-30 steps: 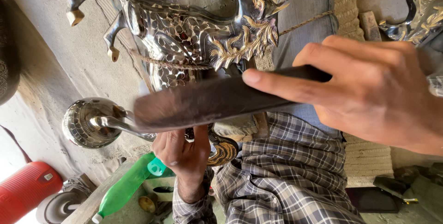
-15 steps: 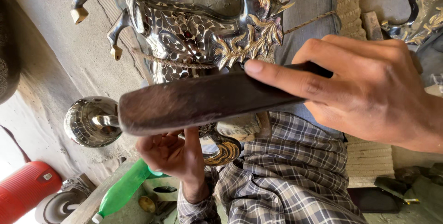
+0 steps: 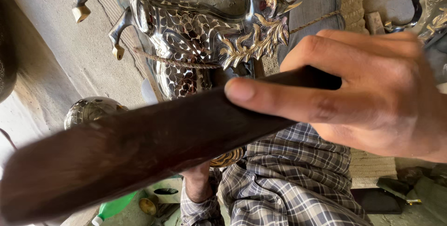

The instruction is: The person uses a hammer and chisel to shape a small metal piece on a metal horse figurine, then applies liquid to a sharpening stone and sharpens the chisel on it. The person repeatedly strokes the chisel on the stone while holding it steady.

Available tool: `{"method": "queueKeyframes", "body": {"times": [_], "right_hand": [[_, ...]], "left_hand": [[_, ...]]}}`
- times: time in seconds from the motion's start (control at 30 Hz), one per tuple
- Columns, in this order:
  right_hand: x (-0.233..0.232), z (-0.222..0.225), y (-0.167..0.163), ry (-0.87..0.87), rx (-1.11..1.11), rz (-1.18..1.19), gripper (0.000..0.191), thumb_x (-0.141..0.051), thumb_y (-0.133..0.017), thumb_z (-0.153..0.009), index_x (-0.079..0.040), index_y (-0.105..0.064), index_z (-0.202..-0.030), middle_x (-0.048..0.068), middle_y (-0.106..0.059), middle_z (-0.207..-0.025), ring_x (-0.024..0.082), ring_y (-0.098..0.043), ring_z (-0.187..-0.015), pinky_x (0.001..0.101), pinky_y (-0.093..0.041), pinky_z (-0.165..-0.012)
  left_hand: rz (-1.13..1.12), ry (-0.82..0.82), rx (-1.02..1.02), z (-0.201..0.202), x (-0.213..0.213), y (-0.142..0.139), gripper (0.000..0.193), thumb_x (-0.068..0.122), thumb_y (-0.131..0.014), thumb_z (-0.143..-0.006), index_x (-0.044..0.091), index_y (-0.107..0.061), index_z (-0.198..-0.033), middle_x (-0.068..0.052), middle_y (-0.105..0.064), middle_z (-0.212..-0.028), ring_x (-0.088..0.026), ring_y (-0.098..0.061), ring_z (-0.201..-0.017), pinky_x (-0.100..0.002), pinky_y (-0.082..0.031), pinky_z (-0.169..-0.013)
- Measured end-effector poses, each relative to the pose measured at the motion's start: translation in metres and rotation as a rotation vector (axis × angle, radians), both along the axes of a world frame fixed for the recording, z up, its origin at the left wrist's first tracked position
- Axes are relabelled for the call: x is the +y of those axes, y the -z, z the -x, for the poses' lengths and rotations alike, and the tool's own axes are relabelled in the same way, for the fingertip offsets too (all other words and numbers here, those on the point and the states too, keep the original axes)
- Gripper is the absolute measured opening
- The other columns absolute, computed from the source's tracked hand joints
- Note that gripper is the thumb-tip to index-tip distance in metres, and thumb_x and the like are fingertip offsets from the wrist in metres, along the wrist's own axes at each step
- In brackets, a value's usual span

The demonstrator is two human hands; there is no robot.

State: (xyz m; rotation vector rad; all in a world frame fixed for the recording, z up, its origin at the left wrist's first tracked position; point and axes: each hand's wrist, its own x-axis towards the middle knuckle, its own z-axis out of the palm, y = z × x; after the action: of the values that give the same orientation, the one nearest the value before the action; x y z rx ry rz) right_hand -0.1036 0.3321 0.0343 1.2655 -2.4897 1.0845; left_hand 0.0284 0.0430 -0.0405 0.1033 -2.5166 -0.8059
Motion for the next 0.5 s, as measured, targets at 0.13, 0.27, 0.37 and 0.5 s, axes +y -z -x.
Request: {"method": "queueKeyframes", "body": {"times": [0.13, 0.27, 0.37, 0.5], "right_hand": [[-0.001, -0.002, 0.003, 0.016, 0.074, -0.252, 0.075, -0.017, -0.075, -0.085, -0.047, -0.049, -0.149, -0.004, -0.064, -0.07, 0.012, -0.058, -0.053, 0.0315, -0.057, -0.047], [0.001, 0.0, 0.005, 0.019, 0.117, -0.274, 0.08, -0.009, -0.074, -0.087, -0.044, -0.044, -0.154, -0.004, -0.066, -0.08, 0.01, -0.057, -0.056, 0.0261, -0.054, -0.048], [0.0, 0.0, 0.006, 0.023, 0.078, -0.356, 0.089, -0.007, -0.075, -0.08, -0.045, -0.042, -0.152, -0.007, -0.065, -0.076, 0.01, -0.059, -0.056, 0.0288, -0.055, -0.046], [-0.001, -0.001, 0.009, 0.017, 0.206, -0.35, 0.085, -0.012, -0.077, -0.085, -0.046, -0.043, -0.154, -0.004, -0.065, -0.078, 0.011, -0.06, -0.059, 0.0267, -0.057, -0.05]], "left_hand": [[0.015, -0.007, -0.002, 0.002, 0.002, -0.003, 0.023, 0.004, -0.086, -0.084, -0.001, -0.074, -0.103, 0.003, -0.055, -0.059, -0.007, -0.037, -0.048, -0.028, -0.027, -0.055], [0.018, -0.019, -0.009, 0.002, 0.006, -0.006, 0.022, 0.006, -0.086, -0.083, -0.001, -0.074, -0.1, 0.004, -0.047, -0.052, -0.008, -0.032, -0.048, -0.03, -0.023, -0.056], [0.01, -0.007, -0.005, 0.004, 0.007, -0.008, 0.018, 0.005, -0.086, -0.085, 0.004, -0.069, -0.091, 0.004, -0.045, -0.054, -0.008, -0.032, -0.046, -0.029, -0.022, -0.054], [0.039, -0.002, -0.012, 0.006, 0.007, -0.011, 0.016, 0.004, -0.086, -0.084, 0.001, -0.072, -0.093, 0.003, -0.043, -0.054, -0.01, -0.031, -0.049, -0.03, -0.022, -0.052]]}}
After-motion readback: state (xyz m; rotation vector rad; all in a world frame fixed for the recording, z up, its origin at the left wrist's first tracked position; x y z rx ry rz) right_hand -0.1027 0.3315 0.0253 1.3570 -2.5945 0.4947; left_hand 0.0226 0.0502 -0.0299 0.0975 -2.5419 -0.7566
